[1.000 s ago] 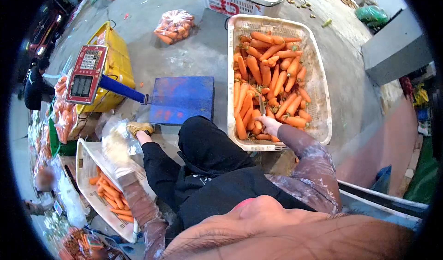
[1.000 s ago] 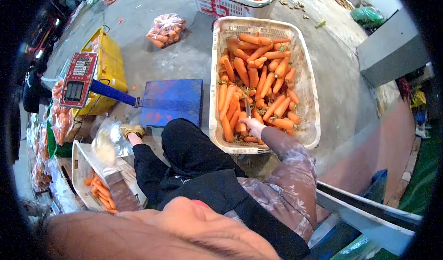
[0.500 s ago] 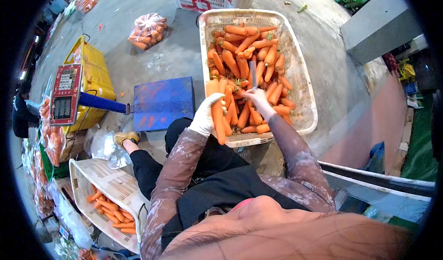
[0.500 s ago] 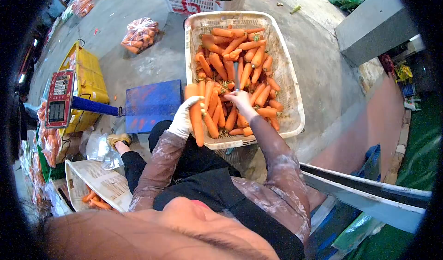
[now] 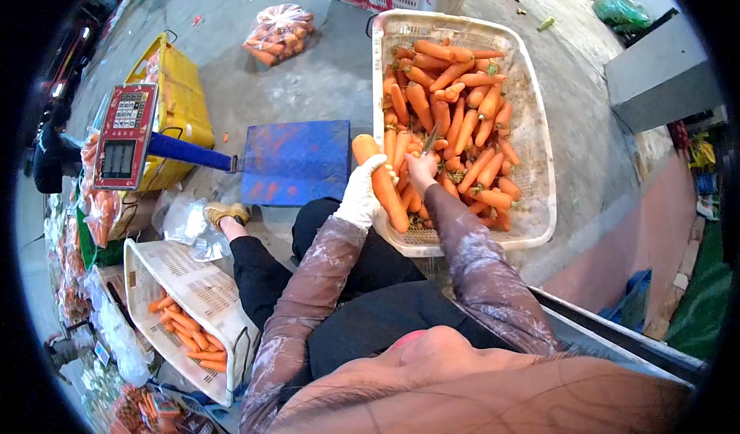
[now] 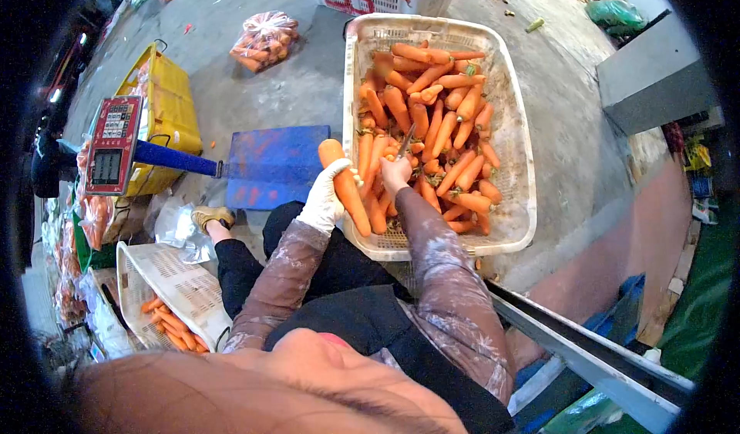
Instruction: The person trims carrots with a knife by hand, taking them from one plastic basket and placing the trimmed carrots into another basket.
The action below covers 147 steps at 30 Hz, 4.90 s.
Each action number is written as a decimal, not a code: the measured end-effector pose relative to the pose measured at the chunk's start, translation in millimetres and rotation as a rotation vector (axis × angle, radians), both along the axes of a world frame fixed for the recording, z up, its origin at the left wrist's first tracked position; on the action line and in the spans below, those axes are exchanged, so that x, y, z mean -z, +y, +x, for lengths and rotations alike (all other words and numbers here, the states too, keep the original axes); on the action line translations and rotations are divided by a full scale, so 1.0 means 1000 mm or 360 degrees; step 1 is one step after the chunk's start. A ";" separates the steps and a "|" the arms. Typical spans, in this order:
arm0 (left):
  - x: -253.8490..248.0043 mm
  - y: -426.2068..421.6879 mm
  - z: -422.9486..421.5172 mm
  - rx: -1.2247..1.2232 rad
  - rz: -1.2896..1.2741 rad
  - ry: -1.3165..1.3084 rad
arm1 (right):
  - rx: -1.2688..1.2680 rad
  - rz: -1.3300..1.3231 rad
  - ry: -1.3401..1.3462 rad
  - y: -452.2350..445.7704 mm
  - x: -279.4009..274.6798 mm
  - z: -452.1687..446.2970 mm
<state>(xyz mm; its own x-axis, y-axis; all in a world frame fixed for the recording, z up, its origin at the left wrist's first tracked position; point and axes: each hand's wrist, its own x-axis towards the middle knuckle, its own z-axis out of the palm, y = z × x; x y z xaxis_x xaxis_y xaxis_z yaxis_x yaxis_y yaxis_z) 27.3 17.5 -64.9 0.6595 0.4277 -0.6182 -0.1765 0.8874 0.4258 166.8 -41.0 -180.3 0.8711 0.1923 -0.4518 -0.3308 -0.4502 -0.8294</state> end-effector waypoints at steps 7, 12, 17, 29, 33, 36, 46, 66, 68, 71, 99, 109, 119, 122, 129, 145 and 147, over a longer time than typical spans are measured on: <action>-0.015 -0.007 0.002 0.0038 -0.0331 -0.0392 | -0.0334 0.0763 -0.1011 -0.076 -0.133 -0.009; -0.043 -0.024 0.010 0.0400 -0.0421 -0.0887 | -0.1171 0.0818 -0.1433 -0.119 -0.182 -0.055; -0.038 -0.021 -0.016 0.0637 0.0228 -0.0889 | -0.0987 0.0605 -0.1193 -0.145 -0.189 -0.050; -0.065 -0.029 -0.022 0.0972 0.1508 -0.0790 | -0.1109 -0.0693 -0.1968 -0.131 -0.231 -0.006; -0.064 -0.026 -0.019 0.1051 0.1450 -0.0855 | -0.1155 -0.0779 -0.1906 -0.136 -0.203 0.012; -0.078 -0.021 -0.037 0.1090 0.1269 -0.0814 | -0.1352 -0.1526 -0.1266 -0.145 -0.123 0.064; -0.067 0.097 -0.390 -0.1203 0.1336 0.0332 | -0.0962 -0.0103 0.0591 -0.062 0.008 0.020; -0.052 0.025 -0.059 0.0437 0.0541 -0.0551 | -0.0501 0.0767 0.1210 -0.087 -0.146 -0.027; -0.046 -0.011 -0.004 0.0673 0.0638 -0.0260 | -0.0757 0.0624 0.0482 -0.101 -0.165 -0.037; -0.030 -0.037 0.029 0.1049 0.0355 -0.0446 | -0.0829 0.0450 -0.0358 -0.124 -0.168 -0.047; -0.046 0.142 -0.457 -0.0780 0.0825 -0.0517 | -0.0532 -0.0594 -0.0210 -0.042 0.058 -0.002; -0.080 0.011 -0.094 0.0420 0.0013 -0.0685 | -0.0845 0.0448 -0.1390 -0.065 -0.109 0.004; -0.055 -0.026 -0.005 0.0990 0.0768 -0.0515 | -0.1301 0.0776 -0.1652 -0.139 -0.228 -0.058; -0.053 -0.033 -0.011 0.1066 0.0995 -0.0478 | -0.0879 0.0064 -0.2059 -0.147 -0.223 -0.031; -0.039 -0.041 -0.008 0.0732 0.1602 -0.0493 | -0.0778 -0.0599 -0.2080 -0.140 -0.210 -0.025; -0.058 -0.075 0.000 0.0573 0.2573 0.0624 | -0.0581 -0.0834 -0.2207 -0.174 -0.149 -0.007; -0.058 -0.075 0.001 0.0428 0.2447 0.0485 | -0.0627 -0.1242 -0.1902 -0.188 -0.125 0.007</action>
